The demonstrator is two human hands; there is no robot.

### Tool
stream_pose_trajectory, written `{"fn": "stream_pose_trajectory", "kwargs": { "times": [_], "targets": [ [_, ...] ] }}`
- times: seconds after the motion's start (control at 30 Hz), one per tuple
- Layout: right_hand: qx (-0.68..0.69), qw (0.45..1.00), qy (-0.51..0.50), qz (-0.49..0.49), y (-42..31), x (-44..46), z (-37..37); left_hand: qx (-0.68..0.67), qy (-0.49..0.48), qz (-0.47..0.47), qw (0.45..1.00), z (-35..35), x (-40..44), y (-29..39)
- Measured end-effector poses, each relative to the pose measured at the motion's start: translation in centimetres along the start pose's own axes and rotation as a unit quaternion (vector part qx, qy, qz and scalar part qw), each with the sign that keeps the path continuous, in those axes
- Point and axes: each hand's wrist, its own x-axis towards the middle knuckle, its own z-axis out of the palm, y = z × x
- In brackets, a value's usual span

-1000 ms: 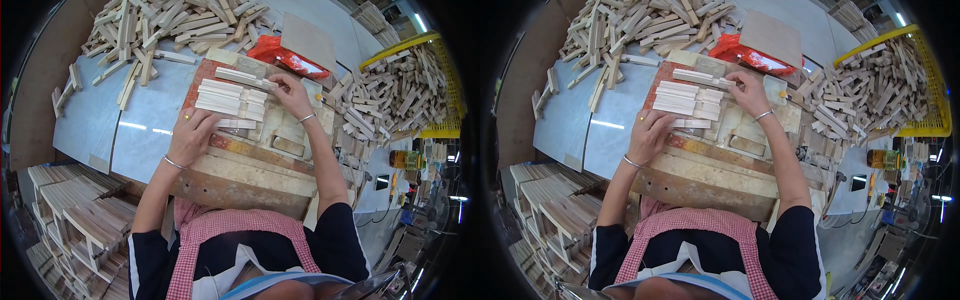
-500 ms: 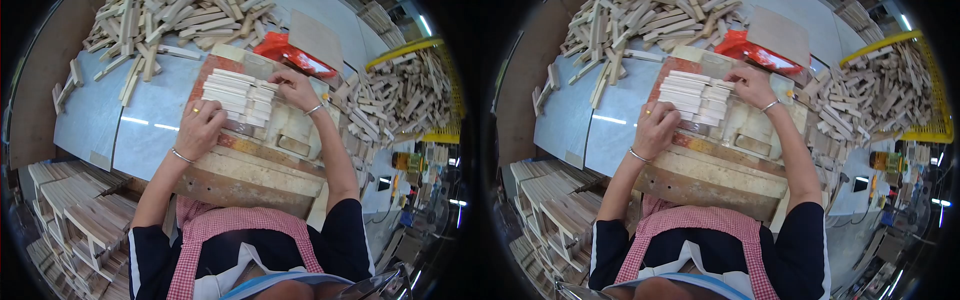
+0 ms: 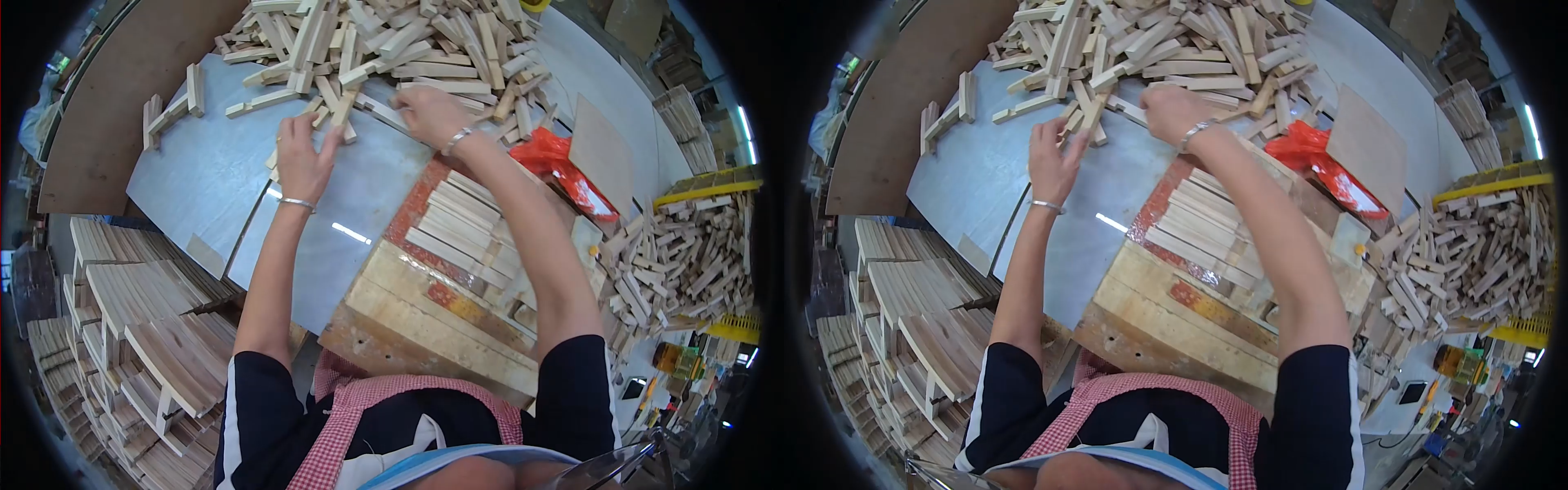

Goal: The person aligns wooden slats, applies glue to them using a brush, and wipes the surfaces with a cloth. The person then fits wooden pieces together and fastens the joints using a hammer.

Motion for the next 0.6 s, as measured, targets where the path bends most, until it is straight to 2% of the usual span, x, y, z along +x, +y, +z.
{"fn": "stream_pose_trajectory", "kwargs": {
  "times": [0.07, 0.13, 0.2, 0.23, 0.27, 0.3, 0.33, 0.37, 0.4, 0.47, 0.5, 0.53, 0.57, 0.6],
  "targets": [
    [-0.023, 1.0, -0.009, 0.01, -1.2, 2.4, 2.3, 0.106, -0.04, 0.05, 0.992, 1.6, 0.8, -0.9],
    [-0.089, 0.996, -0.012, 0.013, -1.9, 3.9, 4.4, 0.102, -0.059, 0.024, 0.993, 2.3, 1.2, -1.3],
    [-0.088, 0.995, -0.047, -0.002, -2.0, 4.6, 4.7, 0.048, -0.093, -0.074, 0.992, 1.9, 1.2, -1.3],
    [-0.073, 0.996, -0.041, 0.018, -2.4, 4.5, 4.1, -0.026, -0.119, -0.174, 0.977, 1.2, 1.2, -1.0],
    [-0.057, 0.997, -0.035, 0.038, -2.6, 4.3, 3.8, -0.023, -0.119, -0.176, 0.977, 0.4, 1.0, -1.1],
    [-0.022, 1.0, 0.004, 0.022, -1.8, 4.1, 3.9, -0.216, -0.14, -0.281, 0.925, -0.5, 0.8, -1.3],
    [0.002, 1.0, 0.007, 0.018, -1.8, 3.5, 2.5, -0.399, -0.149, -0.37, 0.826, -1.5, 0.6, -1.3],
    [0.025, 1.0, 0.009, 0.013, -1.9, 2.7, 0.7, -0.488, -0.14, -0.377, 0.774, -2.5, 0.1, -0.9],
    [0.068, 0.997, 0.021, 0.006, -1.5, 1.9, -0.9, -0.488, -0.136, -0.378, 0.775, -3.0, -0.4, -1.0],
    [0.107, 0.994, 0.034, 0.0, -0.9, 0.1, -3.8, -0.675, -0.169, -0.378, 0.61, -3.5, -1.5, -1.1],
    [0.254, 0.965, 0.049, 0.05, -0.6, -1.0, -5.2, -0.678, -0.173, -0.377, 0.607, -3.6, -2.2, -0.8],
    [0.394, 0.911, 0.066, 0.1, -0.4, -2.1, -6.3, -0.718, -0.157, -0.369, 0.569, -3.7, -2.8, -0.4],
    [0.483, 0.863, 0.101, 0.107, -0.2, -3.2, -7.1, -0.757, -0.143, -0.36, 0.526, -3.7, -3.4, 0.1],
    [0.474, 0.866, 0.109, 0.117, 0.2, -4.3, -7.4, -0.762, -0.155, -0.361, 0.516, -3.8, -4.1, 0.5]
  ]
}}
